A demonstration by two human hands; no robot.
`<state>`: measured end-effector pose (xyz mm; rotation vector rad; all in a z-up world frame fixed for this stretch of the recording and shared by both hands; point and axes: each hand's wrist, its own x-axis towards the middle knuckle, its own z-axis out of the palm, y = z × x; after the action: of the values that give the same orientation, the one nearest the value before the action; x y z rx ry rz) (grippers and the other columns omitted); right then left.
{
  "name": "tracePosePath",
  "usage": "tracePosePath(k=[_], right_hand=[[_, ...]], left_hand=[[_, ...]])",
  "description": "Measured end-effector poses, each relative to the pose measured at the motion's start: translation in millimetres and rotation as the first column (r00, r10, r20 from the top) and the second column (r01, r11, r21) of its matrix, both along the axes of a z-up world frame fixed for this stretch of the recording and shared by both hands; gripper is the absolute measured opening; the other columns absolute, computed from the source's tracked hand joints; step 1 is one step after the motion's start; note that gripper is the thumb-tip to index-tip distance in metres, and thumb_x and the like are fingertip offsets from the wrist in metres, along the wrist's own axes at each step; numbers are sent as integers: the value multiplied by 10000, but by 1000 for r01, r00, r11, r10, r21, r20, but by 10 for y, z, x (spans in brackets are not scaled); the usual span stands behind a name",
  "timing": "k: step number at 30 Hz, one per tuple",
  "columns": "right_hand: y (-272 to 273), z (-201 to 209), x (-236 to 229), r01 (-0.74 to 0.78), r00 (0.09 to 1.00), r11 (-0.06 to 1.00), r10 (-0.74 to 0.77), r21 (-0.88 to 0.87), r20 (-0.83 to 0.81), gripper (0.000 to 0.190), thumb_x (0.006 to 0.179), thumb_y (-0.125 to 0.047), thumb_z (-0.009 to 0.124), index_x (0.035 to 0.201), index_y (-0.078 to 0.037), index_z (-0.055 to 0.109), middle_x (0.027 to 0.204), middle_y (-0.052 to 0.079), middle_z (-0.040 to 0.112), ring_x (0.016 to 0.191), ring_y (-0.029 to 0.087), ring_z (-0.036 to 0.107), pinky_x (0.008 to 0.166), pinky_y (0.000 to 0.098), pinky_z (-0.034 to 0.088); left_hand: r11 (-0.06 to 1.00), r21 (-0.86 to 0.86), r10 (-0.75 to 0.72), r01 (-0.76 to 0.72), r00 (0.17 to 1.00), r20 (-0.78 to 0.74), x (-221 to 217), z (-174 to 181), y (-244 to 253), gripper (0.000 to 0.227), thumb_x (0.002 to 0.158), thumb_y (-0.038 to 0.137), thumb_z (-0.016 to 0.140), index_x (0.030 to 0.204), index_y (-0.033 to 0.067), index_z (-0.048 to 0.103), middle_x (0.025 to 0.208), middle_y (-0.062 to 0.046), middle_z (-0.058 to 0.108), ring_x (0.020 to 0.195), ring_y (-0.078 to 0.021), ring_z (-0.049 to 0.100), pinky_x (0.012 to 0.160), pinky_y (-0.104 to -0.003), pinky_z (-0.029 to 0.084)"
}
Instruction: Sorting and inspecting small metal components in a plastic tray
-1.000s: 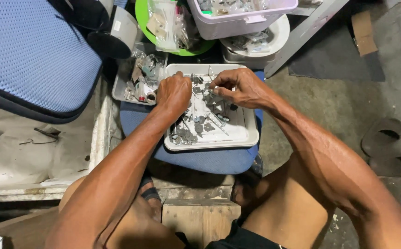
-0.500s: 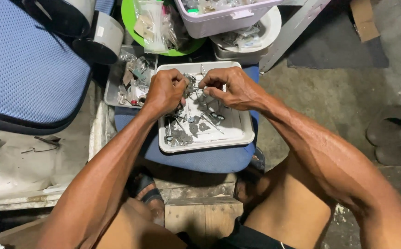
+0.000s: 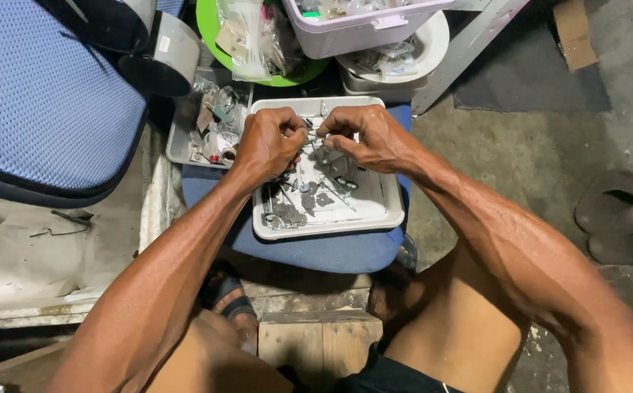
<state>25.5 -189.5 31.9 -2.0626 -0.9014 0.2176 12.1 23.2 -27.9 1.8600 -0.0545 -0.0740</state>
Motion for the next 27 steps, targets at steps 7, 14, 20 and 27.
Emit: tracePosePath(k=[7, 14, 20, 27], right_hand=[[48, -137, 62, 23, 999, 1000, -23, -9, 27, 133, 899, -56, 763, 1013, -49, 696, 702, 95, 683, 633, 220, 641, 624, 369, 537], [7, -258, 160, 7, 994, 993, 6, -115, 110, 119, 922, -110, 757, 976, -62, 663, 736, 122, 687, 659, 295, 672, 643, 415, 537], [41, -298, 205, 18, 964, 989, 21, -144, 264, 108, 936, -120, 749, 924, -80, 650, 741, 100, 653, 689, 298, 671, 659, 400, 543], [-71, -730, 449, 67, 936, 992, -26, -106, 350, 104, 940, -66, 708, 1033, -109, 689, 906, 80, 674, 832, 268, 699, 717, 383, 563]], left_hand=[[995, -89, 55, -55, 998, -4, -210, 328, -191, 126, 895, 31, 628, 900, -21, 742, 673, -193, 726, 474, -159, 683, 398, -242, 598], [997, -64, -37, 38, 999, 21, -198, 353, -68, 122, 881, 39, 631, 913, 6, 744, 630, -166, 707, 456, -158, 675, 392, -232, 602], [993, 116, -57, 29, 968, 246, -22, -28, 97, 129, 927, 70, 631, 965, 22, 745, 763, -186, 728, 673, -286, 727, 587, -394, 600], [908, 417, -182, 51, 942, 281, 70, -348, 217, 190, 964, 68, 549, 1078, 27, 695, 943, -253, 737, 912, -471, 717, 775, -567, 587]])
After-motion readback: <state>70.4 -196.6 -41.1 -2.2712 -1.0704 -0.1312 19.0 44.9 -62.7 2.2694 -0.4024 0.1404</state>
